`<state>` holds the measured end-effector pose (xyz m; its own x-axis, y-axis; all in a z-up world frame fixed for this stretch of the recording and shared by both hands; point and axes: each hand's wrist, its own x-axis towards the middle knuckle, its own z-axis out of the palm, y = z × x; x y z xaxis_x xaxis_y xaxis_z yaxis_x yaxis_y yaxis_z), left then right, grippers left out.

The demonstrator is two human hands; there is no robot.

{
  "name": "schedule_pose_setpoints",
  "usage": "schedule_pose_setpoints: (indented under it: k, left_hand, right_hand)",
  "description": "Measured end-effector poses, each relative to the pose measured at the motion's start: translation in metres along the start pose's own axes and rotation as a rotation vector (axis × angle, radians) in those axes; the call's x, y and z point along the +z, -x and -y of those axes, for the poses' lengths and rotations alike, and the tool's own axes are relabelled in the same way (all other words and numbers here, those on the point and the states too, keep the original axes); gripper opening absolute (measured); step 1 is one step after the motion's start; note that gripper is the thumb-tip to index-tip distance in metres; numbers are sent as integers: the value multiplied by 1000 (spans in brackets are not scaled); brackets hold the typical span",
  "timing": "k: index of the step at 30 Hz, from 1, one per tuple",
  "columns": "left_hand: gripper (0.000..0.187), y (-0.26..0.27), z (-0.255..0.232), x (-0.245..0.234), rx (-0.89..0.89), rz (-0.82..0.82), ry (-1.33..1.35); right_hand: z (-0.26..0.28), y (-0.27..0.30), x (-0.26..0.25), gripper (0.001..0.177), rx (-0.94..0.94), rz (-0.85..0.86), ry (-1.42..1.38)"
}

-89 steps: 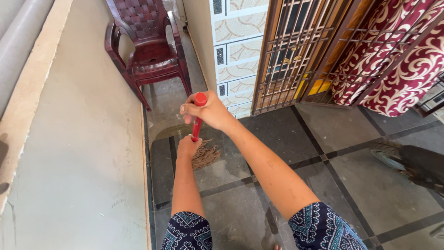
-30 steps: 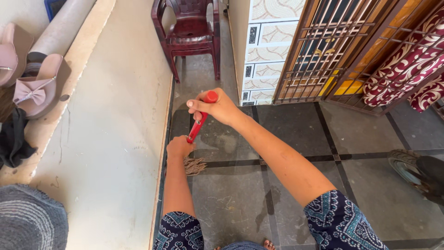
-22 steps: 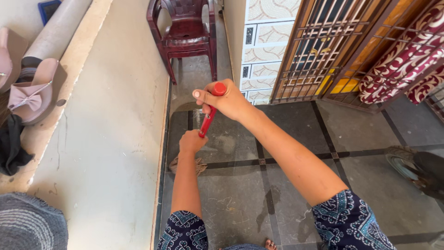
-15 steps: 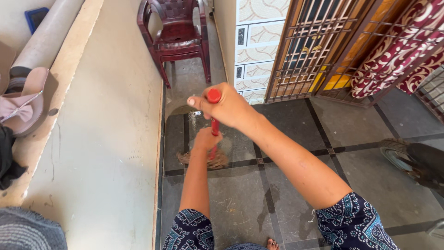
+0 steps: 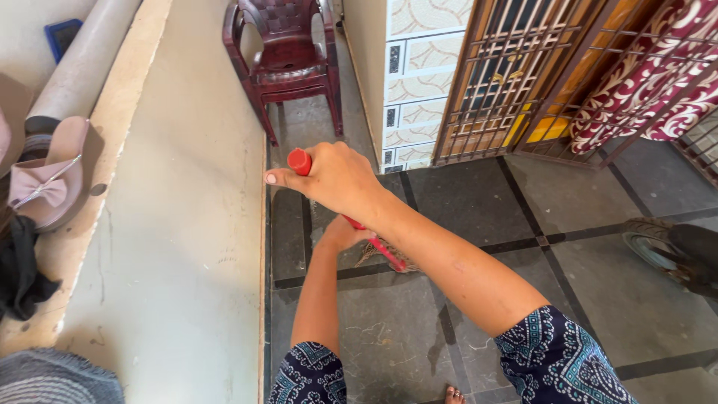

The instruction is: The person mops a floor using a mop and a bucket of water.

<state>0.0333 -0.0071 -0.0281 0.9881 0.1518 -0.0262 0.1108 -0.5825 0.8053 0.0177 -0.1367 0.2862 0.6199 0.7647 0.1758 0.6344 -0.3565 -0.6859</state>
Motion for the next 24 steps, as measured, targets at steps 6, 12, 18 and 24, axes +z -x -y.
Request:
schedule_pose_setpoints:
  k: [6,12,18,24]
  left_hand:
    - [59,23,40,-57,7,-104,-135]
    - [68,44,57,-95,37,-245,-295]
    - [63,71,75,-113,-274,-318,-390]
    - [35,90,98,-114,-557,-384,-525]
  right_hand:
    - [15,-7,36,63,-97,-29,-85]
    - [19,-7,69,65,-113,37,-118]
    - [16,-11,95,46,-222,77,-286]
    - [13,-25,100,31,-229,214,-432]
